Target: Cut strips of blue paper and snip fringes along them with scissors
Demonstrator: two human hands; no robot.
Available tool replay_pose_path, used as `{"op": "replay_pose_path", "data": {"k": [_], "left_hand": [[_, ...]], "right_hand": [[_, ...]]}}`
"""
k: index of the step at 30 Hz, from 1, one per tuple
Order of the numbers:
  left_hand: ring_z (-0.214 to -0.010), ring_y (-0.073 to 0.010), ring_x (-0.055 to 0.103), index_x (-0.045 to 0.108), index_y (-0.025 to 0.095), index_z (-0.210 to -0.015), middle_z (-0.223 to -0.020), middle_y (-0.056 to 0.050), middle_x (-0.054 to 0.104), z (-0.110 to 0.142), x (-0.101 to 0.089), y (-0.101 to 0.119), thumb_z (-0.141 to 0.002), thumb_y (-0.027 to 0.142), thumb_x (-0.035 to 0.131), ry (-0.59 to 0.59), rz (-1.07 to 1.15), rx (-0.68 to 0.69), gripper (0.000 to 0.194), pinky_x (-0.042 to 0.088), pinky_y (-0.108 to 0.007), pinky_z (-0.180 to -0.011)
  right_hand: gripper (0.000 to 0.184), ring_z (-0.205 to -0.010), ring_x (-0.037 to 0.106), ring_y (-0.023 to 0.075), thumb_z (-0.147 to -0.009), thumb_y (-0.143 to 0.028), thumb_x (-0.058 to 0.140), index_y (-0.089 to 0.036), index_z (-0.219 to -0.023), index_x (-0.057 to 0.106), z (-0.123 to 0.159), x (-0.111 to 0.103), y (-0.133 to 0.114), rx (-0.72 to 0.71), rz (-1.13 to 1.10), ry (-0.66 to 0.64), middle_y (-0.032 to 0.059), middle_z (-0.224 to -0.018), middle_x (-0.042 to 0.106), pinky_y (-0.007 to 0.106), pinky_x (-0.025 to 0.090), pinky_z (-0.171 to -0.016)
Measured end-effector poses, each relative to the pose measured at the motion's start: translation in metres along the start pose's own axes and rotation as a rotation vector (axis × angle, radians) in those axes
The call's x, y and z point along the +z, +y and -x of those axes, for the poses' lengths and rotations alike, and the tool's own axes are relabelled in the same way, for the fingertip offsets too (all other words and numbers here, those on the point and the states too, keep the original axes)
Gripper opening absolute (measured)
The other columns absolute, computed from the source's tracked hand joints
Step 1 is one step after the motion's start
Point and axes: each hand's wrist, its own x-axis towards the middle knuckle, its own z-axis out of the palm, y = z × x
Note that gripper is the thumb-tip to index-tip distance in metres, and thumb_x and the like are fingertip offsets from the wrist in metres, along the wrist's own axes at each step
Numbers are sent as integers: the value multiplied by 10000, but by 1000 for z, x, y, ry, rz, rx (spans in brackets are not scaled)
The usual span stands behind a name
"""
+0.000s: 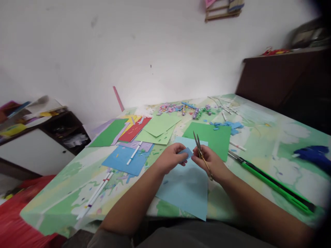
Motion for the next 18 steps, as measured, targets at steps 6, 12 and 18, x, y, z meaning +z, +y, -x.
{"op": "replay_pose_path", "data": {"k": [6, 12, 18], "left_hand": [[-530, -111, 569, 470, 135, -656, -588, -14, 581, 7, 2, -3, -628, 262, 633, -61, 323, -126, 208, 451, -266, -547], [-526, -101, 555, 518, 107, -667, -569, -34, 595, 14, 4, -11, -586, 384, 682, -93, 489, -64, 332, 402, -223, -523], [-528, -99, 558, 522, 120, -723, -603, -12, 584, 12, 12, -22, -576, 428, 677, -92, 559, -129, 376, 463, -260, -534]], "right_hand": [[221, -607, 496, 121, -688, -319, 561, -209, -838, 442, -11, -9, -9, -43, 3, -127, -29, -669, 489, 256, 417, -561], [127, -580, 485, 110, -705, -195, 542, -211, -775, 437, -18, -9, -14, -120, 61, -301, -47, -634, 481, 242, 402, -557], [107, -583, 441, 108, -740, -248, 523, -206, -787, 436, -13, -15, -11, -202, 258, -224, -37, -652, 459, 239, 375, -557]]}}
